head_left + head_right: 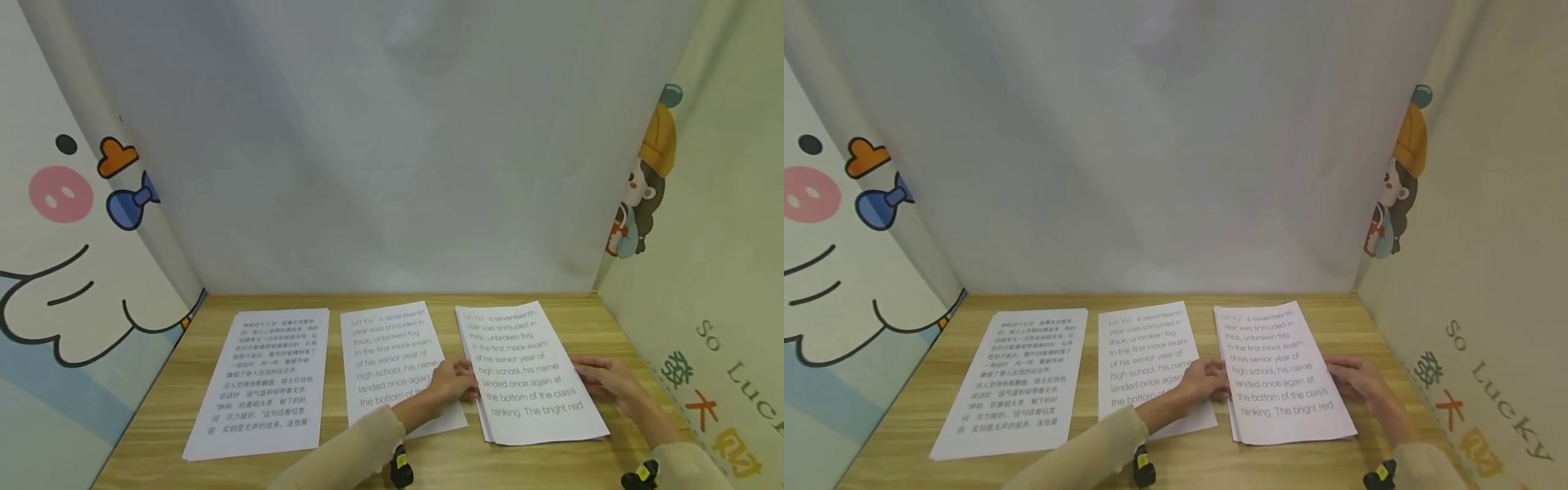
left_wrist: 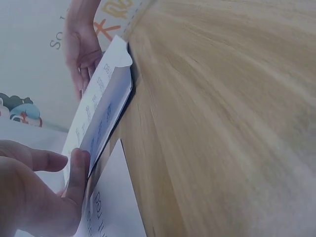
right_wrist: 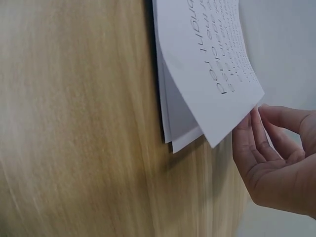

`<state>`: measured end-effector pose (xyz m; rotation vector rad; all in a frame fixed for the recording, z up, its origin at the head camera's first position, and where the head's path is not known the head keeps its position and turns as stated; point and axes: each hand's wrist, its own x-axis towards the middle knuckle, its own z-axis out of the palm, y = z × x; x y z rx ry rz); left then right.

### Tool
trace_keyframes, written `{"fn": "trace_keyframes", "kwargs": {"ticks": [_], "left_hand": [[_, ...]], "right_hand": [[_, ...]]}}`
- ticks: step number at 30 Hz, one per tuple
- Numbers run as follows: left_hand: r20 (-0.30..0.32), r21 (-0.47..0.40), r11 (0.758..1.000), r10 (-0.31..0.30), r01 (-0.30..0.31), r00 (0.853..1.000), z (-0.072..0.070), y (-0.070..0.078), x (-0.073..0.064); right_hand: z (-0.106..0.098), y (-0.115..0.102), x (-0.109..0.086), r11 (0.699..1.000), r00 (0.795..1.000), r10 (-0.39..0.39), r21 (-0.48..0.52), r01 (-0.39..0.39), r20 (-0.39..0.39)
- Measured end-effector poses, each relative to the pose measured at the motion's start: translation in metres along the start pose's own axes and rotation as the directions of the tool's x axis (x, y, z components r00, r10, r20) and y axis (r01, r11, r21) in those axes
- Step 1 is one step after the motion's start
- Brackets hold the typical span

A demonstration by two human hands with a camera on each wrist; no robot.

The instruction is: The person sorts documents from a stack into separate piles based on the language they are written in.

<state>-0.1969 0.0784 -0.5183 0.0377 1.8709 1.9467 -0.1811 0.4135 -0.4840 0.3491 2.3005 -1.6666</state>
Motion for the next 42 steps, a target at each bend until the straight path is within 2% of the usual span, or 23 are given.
{"fn": "trace_keyframes", "kwargs": {"ticks": [4,8,12,15,21,29,34,42], "left_hand": [[0.003,0.008,1.000,-0.009,0.009,1.000,-0.007,0.002,-0.002],[0.016,0.055,0.998,-0.011,0.010,1.000,-0.019,0.008,-0.005],[0.007,0.101,0.995,0.013,-0.014,1.000,-0.031,0.012,-0.007],[-0.019,0.119,0.992,0.049,-0.047,0.999,-0.041,0.012,-0.010],[-0.040,0.153,0.984,0.099,-0.091,0.994,-0.062,0.015,-0.021],[-0.085,0.188,0.979,0.098,-0.080,0.992,-0.089,0.017,-0.031],[-0.122,0.188,0.981,0.080,-0.056,0.989,-0.107,0.011,-0.035],[-0.169,0.173,0.984,0.060,-0.031,0.984,-0.147,-0.005,-0.053]], "right_hand": [[-0.002,-0.002,-0.002,1.000,1.000,-0.019,-0.001,0.019,0.012],[-0.005,-0.004,-0.006,0.999,0.999,-0.041,-0.012,0.041,0.022],[-0.007,-0.007,-0.010,0.997,0.996,-0.078,-0.025,0.079,0.039],[-0.001,-0.009,-0.008,0.995,0.995,-0.084,-0.039,0.086,0.047],[0.021,-0.022,-0.001,0.991,0.993,-0.093,-0.088,0.099,0.068],[0.053,-0.034,0.012,0.984,0.975,-0.129,-0.102,0.149,0.182],[0.078,-0.042,0.021,0.978,0.968,-0.141,-0.123,0.168,0.206],[0.113,-0.052,0.027,0.976,0.953,-0.158,-0.108,0.191,0.256]]}}
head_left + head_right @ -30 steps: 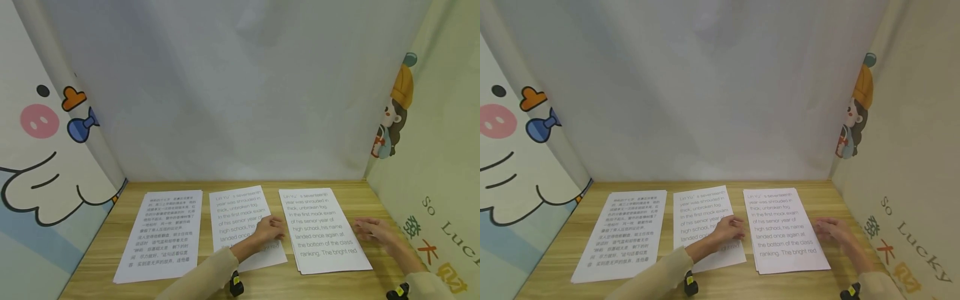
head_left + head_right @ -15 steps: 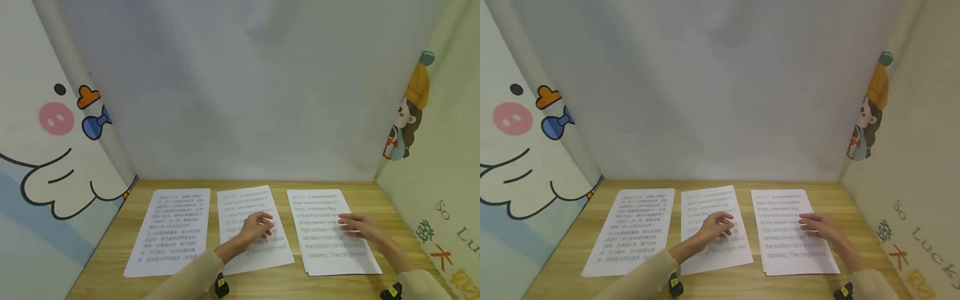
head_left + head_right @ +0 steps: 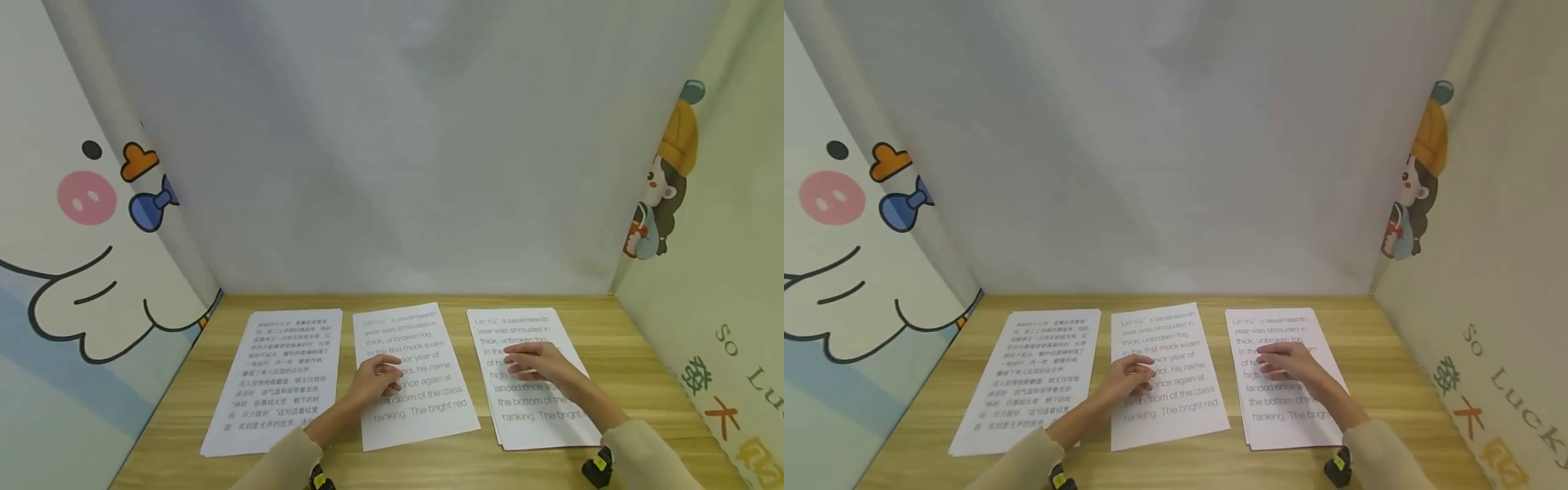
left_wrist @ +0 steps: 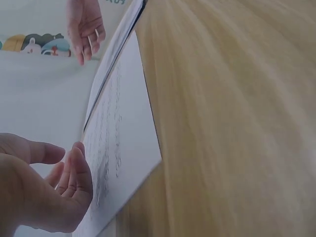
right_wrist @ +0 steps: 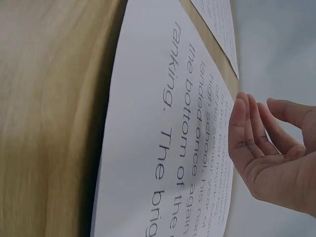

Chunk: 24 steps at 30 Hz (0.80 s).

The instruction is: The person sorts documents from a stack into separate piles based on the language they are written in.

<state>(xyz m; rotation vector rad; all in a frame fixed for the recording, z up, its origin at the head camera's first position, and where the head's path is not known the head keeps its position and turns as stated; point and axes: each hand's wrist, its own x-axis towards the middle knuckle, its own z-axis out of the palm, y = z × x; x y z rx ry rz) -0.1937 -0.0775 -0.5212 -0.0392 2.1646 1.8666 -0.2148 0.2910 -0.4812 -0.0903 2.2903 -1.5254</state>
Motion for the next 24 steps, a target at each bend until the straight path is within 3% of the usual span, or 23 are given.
{"fn": "trace_keyframes", "kwargs": {"ticks": [6,12,24], "left_hand": [[-0.048,0.002,0.999,-0.035,0.035,0.998,-0.031,-0.012,-0.015],[-0.114,0.014,0.998,-0.057,0.059,0.992,-0.050,-0.016,-0.025],[-0.114,0.114,0.987,-0.099,0.112,0.989,-0.055,-0.015,-0.028]], "right_hand": [[0.018,-0.003,0.008,1.000,0.999,-0.006,0.018,0.006,0.033],[0.032,-0.003,0.014,1.000,0.997,-0.013,0.008,0.012,0.078],[0.054,-0.004,0.021,0.995,0.980,-0.010,0.100,-0.011,0.197]]}}
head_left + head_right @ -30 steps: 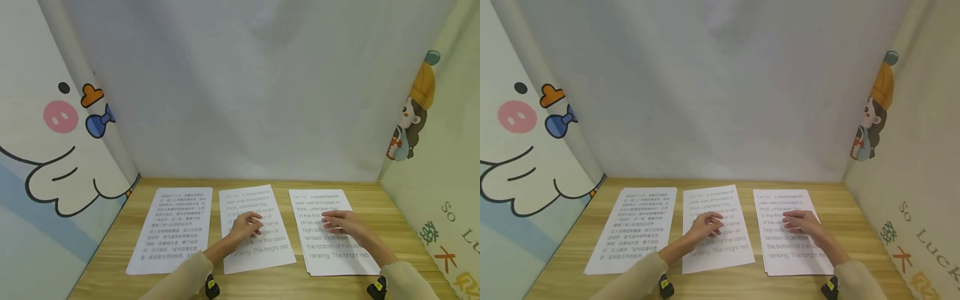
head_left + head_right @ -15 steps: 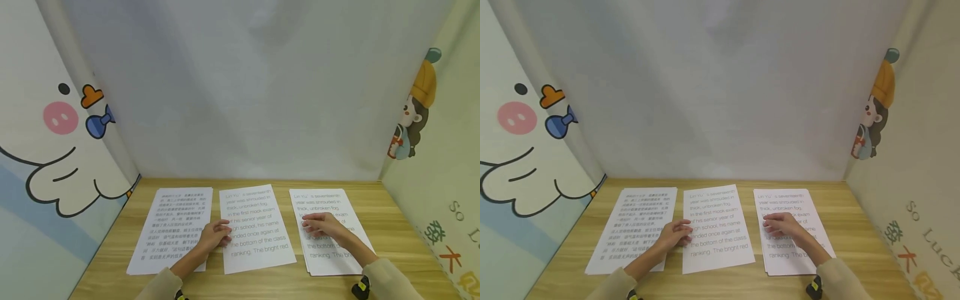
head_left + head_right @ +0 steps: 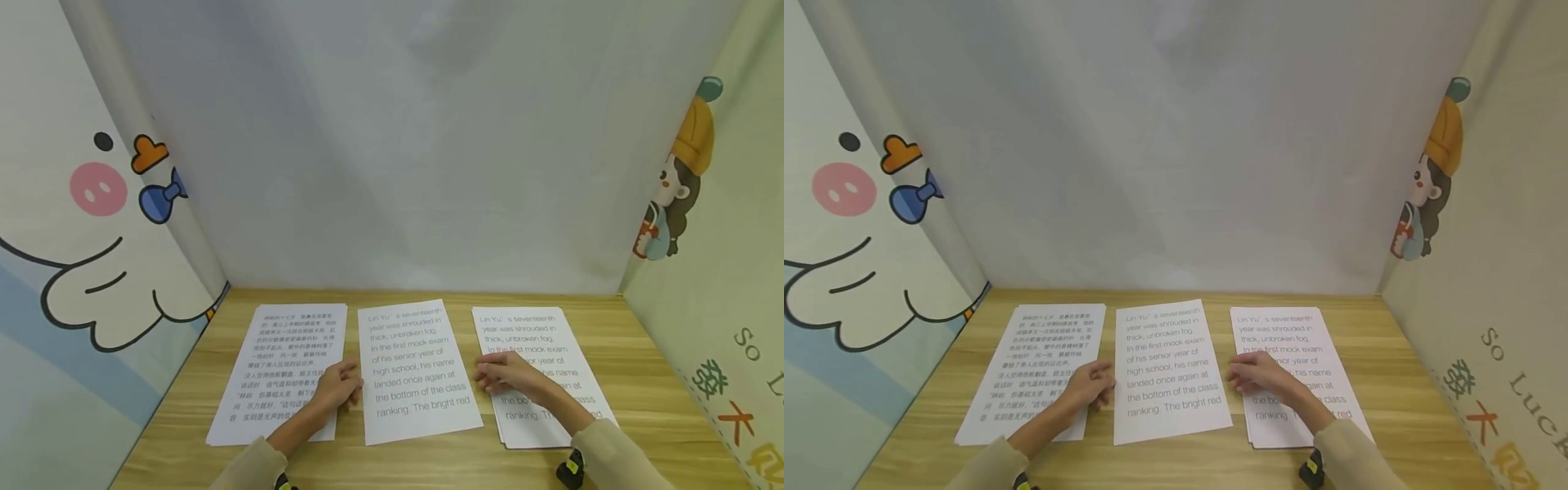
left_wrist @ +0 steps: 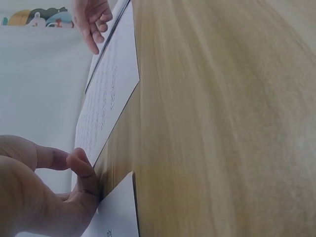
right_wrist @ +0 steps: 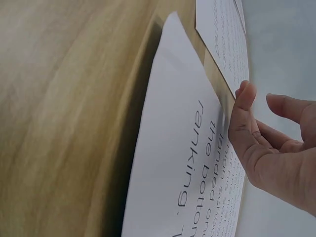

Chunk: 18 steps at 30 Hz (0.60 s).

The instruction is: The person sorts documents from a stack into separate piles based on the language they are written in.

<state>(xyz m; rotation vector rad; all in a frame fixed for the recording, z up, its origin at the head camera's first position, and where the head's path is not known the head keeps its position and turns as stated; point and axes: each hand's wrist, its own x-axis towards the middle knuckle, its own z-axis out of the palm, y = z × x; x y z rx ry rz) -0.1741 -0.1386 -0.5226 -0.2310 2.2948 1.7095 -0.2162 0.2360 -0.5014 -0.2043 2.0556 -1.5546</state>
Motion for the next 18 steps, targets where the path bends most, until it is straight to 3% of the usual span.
{"fn": "trace_keyframes", "kwargs": {"ticks": [18], "left_hand": [[-0.026,0.026,1.000,-0.002,0.003,1.000,0.007,0.006,0.008]], "right_hand": [[0.020,-0.007,0.012,1.000,0.999,0.027,-0.002,-0.026,0.031]]}}
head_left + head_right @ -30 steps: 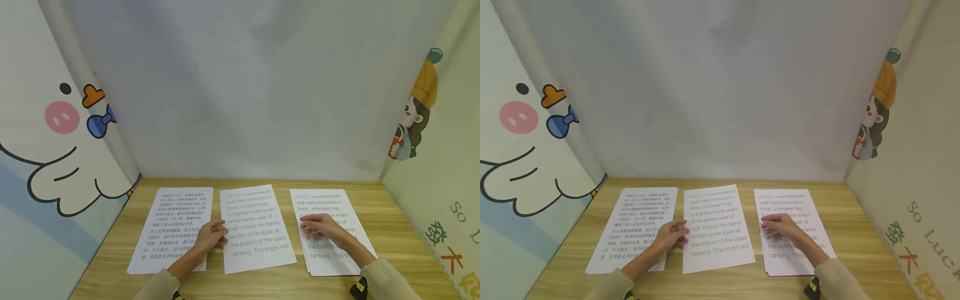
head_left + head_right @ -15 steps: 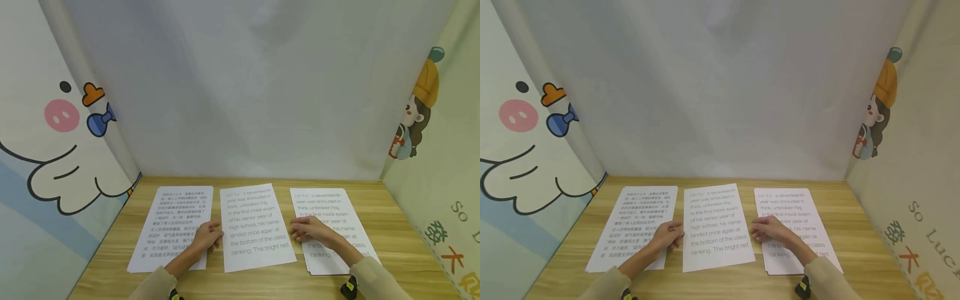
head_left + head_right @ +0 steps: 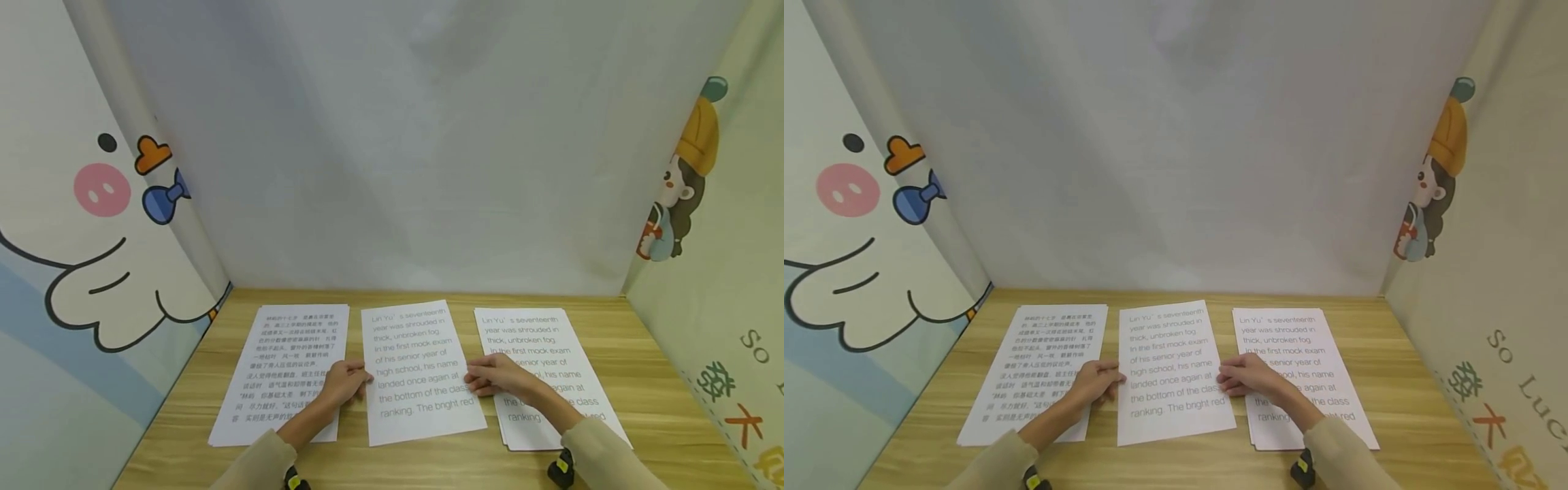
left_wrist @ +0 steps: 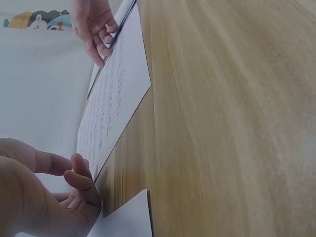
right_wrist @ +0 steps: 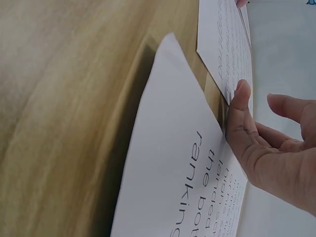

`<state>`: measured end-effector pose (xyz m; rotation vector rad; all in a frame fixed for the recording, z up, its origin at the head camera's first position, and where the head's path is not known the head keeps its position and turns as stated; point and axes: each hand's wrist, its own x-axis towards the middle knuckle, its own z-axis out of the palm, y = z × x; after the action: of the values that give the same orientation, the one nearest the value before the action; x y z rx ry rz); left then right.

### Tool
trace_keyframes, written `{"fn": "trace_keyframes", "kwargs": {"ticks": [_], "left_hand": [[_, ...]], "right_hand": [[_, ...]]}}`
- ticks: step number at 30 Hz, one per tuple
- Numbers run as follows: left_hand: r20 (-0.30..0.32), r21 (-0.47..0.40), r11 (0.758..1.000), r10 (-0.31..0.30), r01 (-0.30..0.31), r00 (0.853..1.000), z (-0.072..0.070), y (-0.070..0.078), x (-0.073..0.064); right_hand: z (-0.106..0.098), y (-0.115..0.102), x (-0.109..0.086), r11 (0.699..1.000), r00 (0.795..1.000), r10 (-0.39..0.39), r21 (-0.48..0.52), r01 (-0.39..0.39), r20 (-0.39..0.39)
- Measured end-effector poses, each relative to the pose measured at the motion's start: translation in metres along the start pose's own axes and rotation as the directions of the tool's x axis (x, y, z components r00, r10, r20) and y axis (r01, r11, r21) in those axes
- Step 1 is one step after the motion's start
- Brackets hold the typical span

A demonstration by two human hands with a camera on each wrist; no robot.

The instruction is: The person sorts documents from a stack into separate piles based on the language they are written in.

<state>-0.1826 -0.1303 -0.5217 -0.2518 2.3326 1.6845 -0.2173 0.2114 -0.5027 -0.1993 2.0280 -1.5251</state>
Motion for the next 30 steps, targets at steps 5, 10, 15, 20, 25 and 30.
{"fn": "trace_keyframes", "kwargs": {"ticks": [5,10,15,20,25,30], "left_hand": [[-0.001,-0.030,0.999,-0.015,0.015,1.000,0.000,0.000,0.002],[-0.016,-0.070,0.997,-0.012,0.011,1.000,-0.003,0.000,0.001],[-0.041,-0.088,0.996,0.009,-0.012,0.999,-0.004,0.001,0.003],[-0.036,-0.102,0.995,0.019,-0.022,0.999,-0.003,0.002,0.005],[-0.013,-0.135,0.990,0.037,-0.038,0.999,-0.004,-0.001,0.005],[-0.012,-0.184,0.982,0.042,-0.044,0.999,-0.005,-0.005,0.004]], "right_hand": [[0.001,0.001,0.002,1.000,1.000,0.003,0.003,-0.003,-0.018],[0.001,0.001,0.002,1.000,0.998,0.001,0.000,-0.001,-0.070],[0.001,0.001,0.003,0.998,0.989,-0.013,-0.058,0.004,-0.145],[0.005,0.003,0.006,1.000,0.989,-0.010,0.014,0.012,-0.145],[0.008,0.004,0.008,0.997,0.991,0.001,0.082,0.010,-0.134],[0.011,0.005,0.007,0.997,0.993,0.007,0.076,0.002,-0.116]]}}
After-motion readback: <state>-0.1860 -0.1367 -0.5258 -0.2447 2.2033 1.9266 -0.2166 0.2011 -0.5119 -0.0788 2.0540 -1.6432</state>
